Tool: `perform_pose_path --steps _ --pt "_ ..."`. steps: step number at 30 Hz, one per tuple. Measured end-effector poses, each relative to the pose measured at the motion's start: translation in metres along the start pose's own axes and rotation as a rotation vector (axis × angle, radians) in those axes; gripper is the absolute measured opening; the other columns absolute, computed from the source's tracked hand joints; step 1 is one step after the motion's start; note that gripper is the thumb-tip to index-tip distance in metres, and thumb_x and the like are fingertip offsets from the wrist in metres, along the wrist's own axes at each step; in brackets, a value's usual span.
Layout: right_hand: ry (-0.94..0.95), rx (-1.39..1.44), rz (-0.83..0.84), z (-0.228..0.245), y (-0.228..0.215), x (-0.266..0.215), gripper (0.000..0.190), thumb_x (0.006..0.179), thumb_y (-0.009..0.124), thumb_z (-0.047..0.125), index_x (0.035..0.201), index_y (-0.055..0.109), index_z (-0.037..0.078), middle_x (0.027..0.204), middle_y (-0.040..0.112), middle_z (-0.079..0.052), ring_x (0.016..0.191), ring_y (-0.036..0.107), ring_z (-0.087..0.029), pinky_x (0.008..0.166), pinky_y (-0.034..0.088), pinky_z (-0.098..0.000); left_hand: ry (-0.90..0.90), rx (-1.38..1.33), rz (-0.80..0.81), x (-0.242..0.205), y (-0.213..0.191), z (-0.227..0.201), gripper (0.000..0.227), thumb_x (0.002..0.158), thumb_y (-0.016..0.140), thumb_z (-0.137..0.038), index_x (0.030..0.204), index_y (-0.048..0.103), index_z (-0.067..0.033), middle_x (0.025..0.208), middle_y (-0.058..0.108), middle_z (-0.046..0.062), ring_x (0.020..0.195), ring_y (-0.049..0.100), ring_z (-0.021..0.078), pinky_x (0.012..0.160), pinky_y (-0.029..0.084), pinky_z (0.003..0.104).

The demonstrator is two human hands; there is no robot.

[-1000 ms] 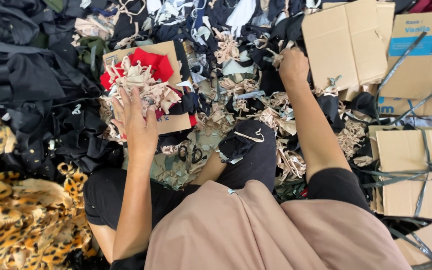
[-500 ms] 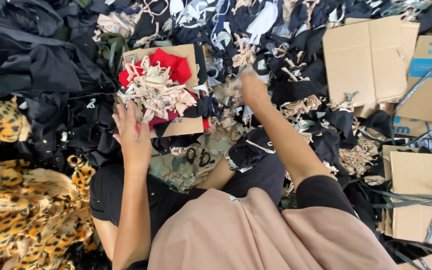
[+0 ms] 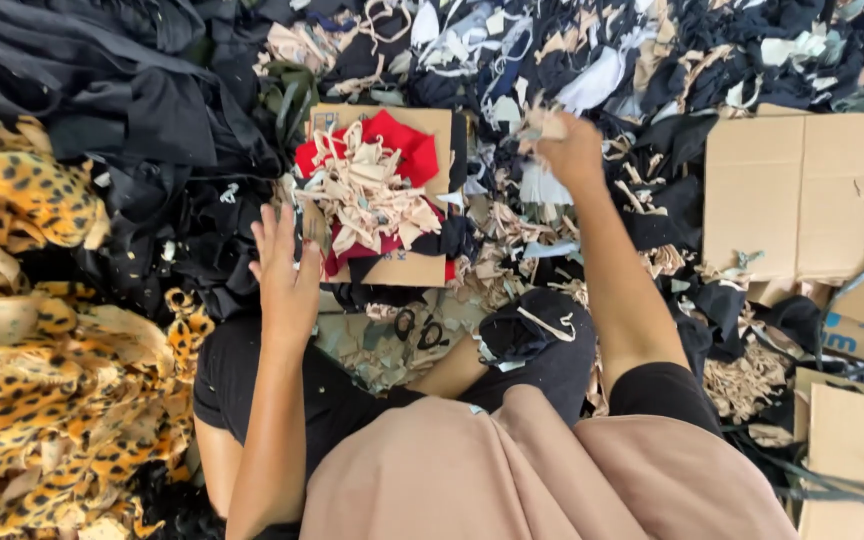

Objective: The person sits on the floor and packs various fabric scraps and cardboard pieces into a small cardboard box. They layer black, red, and beige fabric pieces, then cover the contents with a cardboard lid and secure the package with a plastic strap.

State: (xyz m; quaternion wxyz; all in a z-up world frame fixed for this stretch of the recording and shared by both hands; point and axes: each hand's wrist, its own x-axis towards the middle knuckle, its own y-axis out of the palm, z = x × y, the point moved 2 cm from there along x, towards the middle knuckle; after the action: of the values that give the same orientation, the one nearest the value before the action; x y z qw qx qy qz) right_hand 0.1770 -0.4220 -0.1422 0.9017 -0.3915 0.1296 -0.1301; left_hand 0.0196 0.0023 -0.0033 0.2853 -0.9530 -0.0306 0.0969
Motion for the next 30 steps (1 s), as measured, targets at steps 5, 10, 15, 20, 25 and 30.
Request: perform_pose_path --steps 5,10,15,20,25,30 --pt "-0.311 0.439 0.079 0.142 -0.088 -0.082 0.044 0.079 0.076 0.002 0.123 0.07 0.007 0.109 0.072 -0.018 0.103 0.071 -0.026 0.091 0.056 -0.0388 0.147 -0.066 0.067 0.009 0.021 -0.002 0.061 0.111 0.05 -0.015 0.166 0.024 -0.0181 0.173 0.006 0.015 0.158 -0.004 0.0358 0.116 -0.008 0.071" --pt "-0.388 0.592 0.287 0.208 -0.046 -0.129 0.055 0.076 0.075 0.005 0.13 0.062 0.006 0.111 0.069 -0.02 0.092 0.07 -0.028 0.076 0.058 -0.0365 0.21 -0.127 0.036 -0.007 0.015 -0.035 0.058 0.11 0.05 -0.013 0.164 0.028 -0.0144 0.171 0.009 0.021 0.157 -0.001 0.0409 0.115 -0.004 0.074" --pt "-0.622 -0.055 0.247 0.216 0.034 -0.146 0.062 0.083 0.076 0.024 0.141 0.054 0.018 0.14 0.057 -0.023 0.116 0.063 -0.052 0.096 0.053 -0.0627 0.283 -0.089 0.03 -0.009 0.003 -0.036 0.058 0.113 0.048 -0.021 0.165 0.025 -0.0117 0.171 0.004 0.022 0.157 -0.001 0.0429 0.116 -0.003 0.072" --pt "-0.882 -0.336 -0.006 0.229 0.054 -0.194 0.03 0.093 0.068 0.021 0.122 0.07 0.013 0.131 0.065 -0.017 0.116 0.065 -0.044 0.086 0.06 -0.0516 0.255 -0.037 0.125 0.002 0.006 -0.023 0.061 0.113 0.042 -0.029 0.167 0.017 -0.0156 0.172 -0.003 0.018 0.157 -0.006 0.0414 0.116 -0.001 0.075" --pt "-0.843 -0.407 0.037 0.202 0.1 -0.21 0.035 0.094 0.063 0.023 0.127 0.07 0.013 0.146 0.058 -0.013 0.132 0.052 -0.039 0.095 0.054 -0.0523 0.219 0.002 0.215 0.024 0.03 0.004 0.062 0.112 0.041 -0.034 0.167 0.016 -0.0167 0.172 -0.003 0.017 0.157 -0.006 0.0428 0.114 0.002 0.079" --pt "-0.827 -0.335 0.158 0.198 0.076 -0.181 0.034 0.089 0.069 0.027 0.122 0.071 0.018 0.142 0.061 -0.008 0.128 0.058 -0.036 0.099 0.054 -0.0474 0.182 0.057 0.275 0.032 0.046 0.031 0.063 0.111 0.041 -0.038 0.167 0.017 -0.0199 0.173 0.002 0.015 0.157 0.001 0.042 0.115 0.01 0.077"
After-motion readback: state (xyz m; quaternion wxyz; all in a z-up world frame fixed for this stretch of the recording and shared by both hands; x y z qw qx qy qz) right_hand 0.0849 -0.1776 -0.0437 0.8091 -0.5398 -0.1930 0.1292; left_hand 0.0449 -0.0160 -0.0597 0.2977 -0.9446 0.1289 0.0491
